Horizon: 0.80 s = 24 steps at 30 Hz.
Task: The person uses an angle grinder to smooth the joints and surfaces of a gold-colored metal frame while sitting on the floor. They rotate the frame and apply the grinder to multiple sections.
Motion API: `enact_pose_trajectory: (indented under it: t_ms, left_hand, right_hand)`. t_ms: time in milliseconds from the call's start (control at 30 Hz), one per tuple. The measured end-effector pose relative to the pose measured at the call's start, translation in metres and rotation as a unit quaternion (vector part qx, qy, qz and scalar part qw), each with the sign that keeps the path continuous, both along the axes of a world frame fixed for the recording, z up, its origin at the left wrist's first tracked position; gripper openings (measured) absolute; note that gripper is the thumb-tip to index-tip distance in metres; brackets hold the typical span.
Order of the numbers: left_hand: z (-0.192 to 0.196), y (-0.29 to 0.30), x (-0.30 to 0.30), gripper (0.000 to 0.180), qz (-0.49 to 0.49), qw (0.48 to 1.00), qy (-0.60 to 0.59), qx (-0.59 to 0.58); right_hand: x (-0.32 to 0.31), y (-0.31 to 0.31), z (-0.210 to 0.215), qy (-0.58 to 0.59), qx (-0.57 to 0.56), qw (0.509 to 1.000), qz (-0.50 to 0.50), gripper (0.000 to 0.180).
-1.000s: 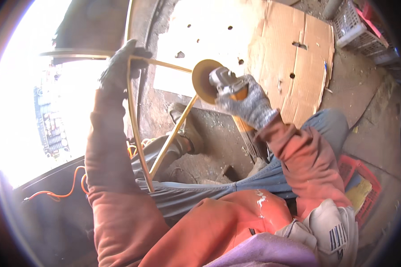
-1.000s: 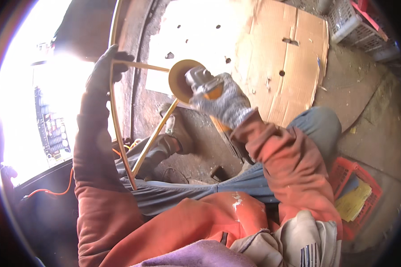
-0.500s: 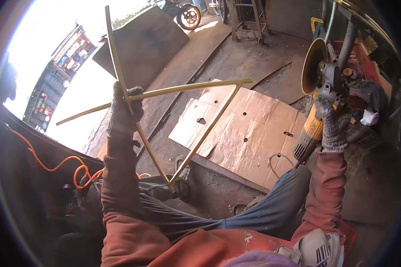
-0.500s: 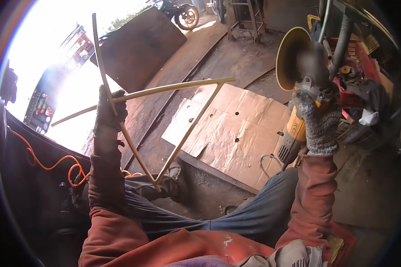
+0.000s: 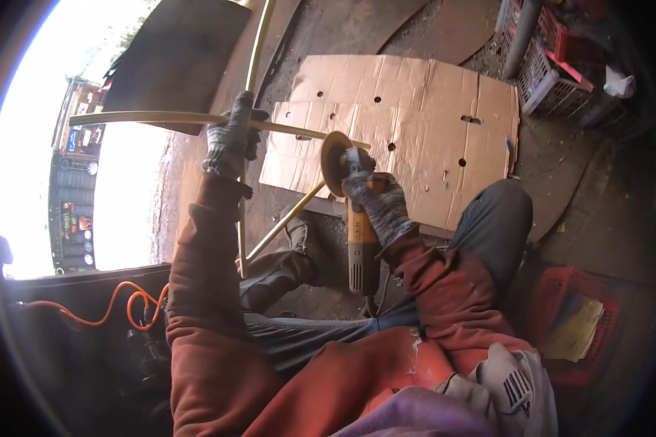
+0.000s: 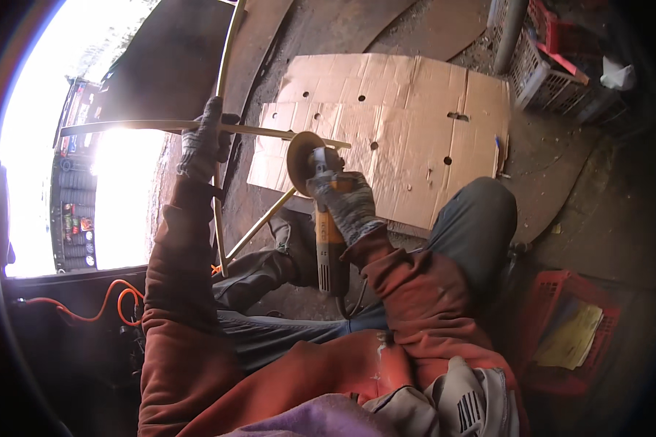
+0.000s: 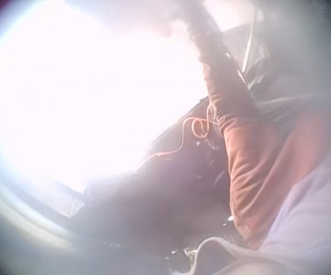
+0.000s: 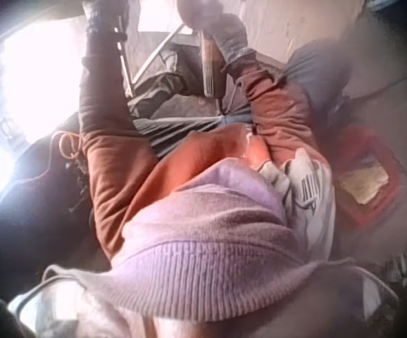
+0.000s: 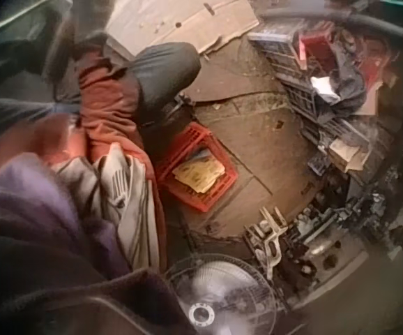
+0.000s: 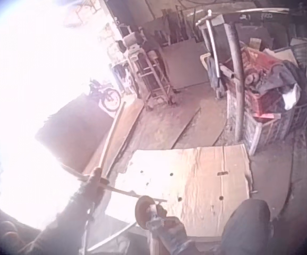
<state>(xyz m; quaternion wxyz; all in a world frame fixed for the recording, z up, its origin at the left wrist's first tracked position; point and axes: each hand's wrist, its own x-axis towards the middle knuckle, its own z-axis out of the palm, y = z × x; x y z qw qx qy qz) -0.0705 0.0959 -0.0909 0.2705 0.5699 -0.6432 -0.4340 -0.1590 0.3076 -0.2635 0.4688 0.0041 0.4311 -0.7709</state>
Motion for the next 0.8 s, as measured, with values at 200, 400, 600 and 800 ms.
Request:
enact_pose_trajectory:
  t_ms: [200,400,600,800]
  left_hand:
    - [-0.031,0.019,-0.017,0.057,0.025,0.993,-0.109,0.033]
    - [-0.031,0.009,-0.007,0.057,0.063,0.99,-0.111,0.052]
    - [-0.044,0.001,-0.005,0.055,0.142,0.985,-0.053,0.081]
    - [-0.049,-0.004,0.002,0.055,0.162,0.983,-0.072,0.055]
  right_hand:
    - [0.042,-0.029,-0.015,-0.439,-0.219,0.871,-0.014,0.037]
    - [0.091,-0.066,-0.039,-0.313,-0.207,0.922,0.094,0.029]
    - [0.05,-0.067,-0.031,-0.211,-0.086,0.969,0.098,0.036]
    - [0.04,-0.062,-0.019,-0.14,0.05,0.984,0.099,0.034]
